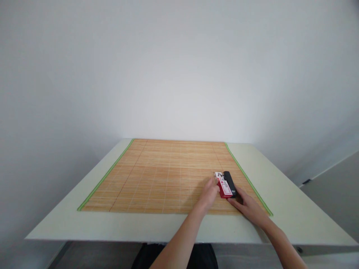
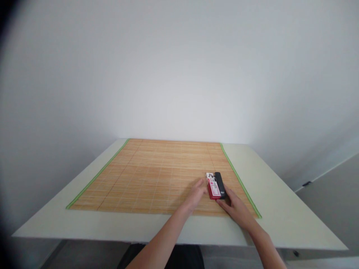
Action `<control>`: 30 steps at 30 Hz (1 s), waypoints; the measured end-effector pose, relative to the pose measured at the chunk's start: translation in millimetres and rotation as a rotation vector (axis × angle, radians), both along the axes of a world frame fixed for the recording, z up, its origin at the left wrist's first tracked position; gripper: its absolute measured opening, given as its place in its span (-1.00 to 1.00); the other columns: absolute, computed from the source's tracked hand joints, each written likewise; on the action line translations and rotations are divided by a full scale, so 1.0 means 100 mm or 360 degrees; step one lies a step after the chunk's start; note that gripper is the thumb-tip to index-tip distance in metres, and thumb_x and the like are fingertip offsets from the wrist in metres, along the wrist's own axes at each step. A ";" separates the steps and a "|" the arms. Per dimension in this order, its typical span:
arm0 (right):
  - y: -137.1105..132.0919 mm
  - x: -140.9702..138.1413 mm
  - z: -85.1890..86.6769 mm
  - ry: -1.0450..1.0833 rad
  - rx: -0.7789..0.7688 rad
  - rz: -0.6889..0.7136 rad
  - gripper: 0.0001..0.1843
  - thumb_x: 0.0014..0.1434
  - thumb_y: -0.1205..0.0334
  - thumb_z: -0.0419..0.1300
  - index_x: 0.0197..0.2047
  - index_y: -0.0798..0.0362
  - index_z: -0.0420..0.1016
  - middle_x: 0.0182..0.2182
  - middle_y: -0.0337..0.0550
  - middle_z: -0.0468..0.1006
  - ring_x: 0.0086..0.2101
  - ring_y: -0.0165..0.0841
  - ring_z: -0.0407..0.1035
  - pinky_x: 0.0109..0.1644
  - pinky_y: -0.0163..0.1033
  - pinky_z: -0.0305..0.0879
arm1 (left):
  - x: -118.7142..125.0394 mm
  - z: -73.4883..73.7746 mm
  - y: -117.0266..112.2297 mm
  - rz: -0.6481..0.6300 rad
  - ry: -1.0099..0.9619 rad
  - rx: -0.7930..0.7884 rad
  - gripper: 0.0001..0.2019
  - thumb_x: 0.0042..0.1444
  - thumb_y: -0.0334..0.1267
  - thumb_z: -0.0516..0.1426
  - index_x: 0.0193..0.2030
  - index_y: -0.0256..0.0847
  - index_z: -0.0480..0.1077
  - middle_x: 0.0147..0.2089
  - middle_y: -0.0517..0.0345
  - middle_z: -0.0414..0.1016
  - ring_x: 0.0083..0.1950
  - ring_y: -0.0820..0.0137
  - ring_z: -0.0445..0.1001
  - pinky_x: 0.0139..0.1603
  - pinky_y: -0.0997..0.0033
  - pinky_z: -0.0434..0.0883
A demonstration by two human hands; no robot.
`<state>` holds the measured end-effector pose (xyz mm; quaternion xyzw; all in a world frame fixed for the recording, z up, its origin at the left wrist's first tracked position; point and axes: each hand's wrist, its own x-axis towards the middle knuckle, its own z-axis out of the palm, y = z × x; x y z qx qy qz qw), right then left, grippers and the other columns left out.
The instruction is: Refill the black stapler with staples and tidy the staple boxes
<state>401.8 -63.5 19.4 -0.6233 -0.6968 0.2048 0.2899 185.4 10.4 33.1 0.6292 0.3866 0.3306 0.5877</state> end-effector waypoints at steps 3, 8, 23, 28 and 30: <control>0.01 0.00 -0.03 -0.0036 -0.0003 -0.0036 -0.12 0.26 -0.24 0.15 0.51 -0.06 0.06 0.36 -0.02 0.33 0.29 -0.03 0.27 0.40 0.07 0.15 | -0.37 0.02 0.11 0.0286 0.0204 0.0190 -0.45 0.24 -0.30 -0.01 0.38 -0.23 0.28 0.38 -0.16 0.37 0.34 0.16 0.39 0.33 0.12 0.33; -0.03 0.04 0.00 -0.0073 -0.0061 -0.0081 -0.04 0.24 -0.25 0.16 0.55 -0.07 -0.06 0.40 -0.01 0.27 0.32 -0.02 0.24 0.41 0.10 0.16 | -1.40 0.08 0.39 0.0473 0.0469 0.0586 -0.54 0.27 -0.30 0.01 0.28 -0.14 0.39 0.38 -0.02 0.37 0.45 0.17 0.20 0.53 0.00 0.00; 0.50 -2.03 0.33 -0.0240 0.0218 0.0234 -0.36 0.43 -0.02 -0.01 0.50 -0.06 0.13 0.41 -0.16 0.25 0.42 -0.16 0.04 0.49 0.07 0.02 | -1.92 -0.18 0.26 0.0357 0.1469 0.1291 -0.47 0.45 -0.08 -0.16 0.51 -0.06 0.08 0.56 0.11 0.06 0.58 0.19 -0.06 0.55 -0.06 -0.08; 0.65 -2.11 0.04 -0.0507 0.0157 0.0103 -0.37 0.47 0.00 -0.12 0.52 -0.03 0.07 0.47 -0.10 0.09 0.46 -0.12 -0.10 0.49 0.16 -0.15 | -1.93 -0.16 0.24 0.0370 0.1467 0.1298 -0.46 0.44 -0.09 -0.15 0.51 -0.06 0.07 0.56 0.11 0.05 0.58 0.18 -0.06 0.55 -0.08 -0.09; 0.63 -2.11 0.01 -0.0575 0.0151 0.0097 -0.38 0.48 -0.01 -0.13 0.52 -0.08 0.05 0.49 -0.13 0.04 0.47 -0.12 -0.14 0.49 0.17 -0.19 | -1.92 -0.17 0.23 0.0377 0.1465 0.1289 -0.46 0.45 -0.09 -0.15 0.51 -0.08 0.08 0.56 0.09 0.06 0.58 0.18 -0.06 0.55 -0.09 -0.09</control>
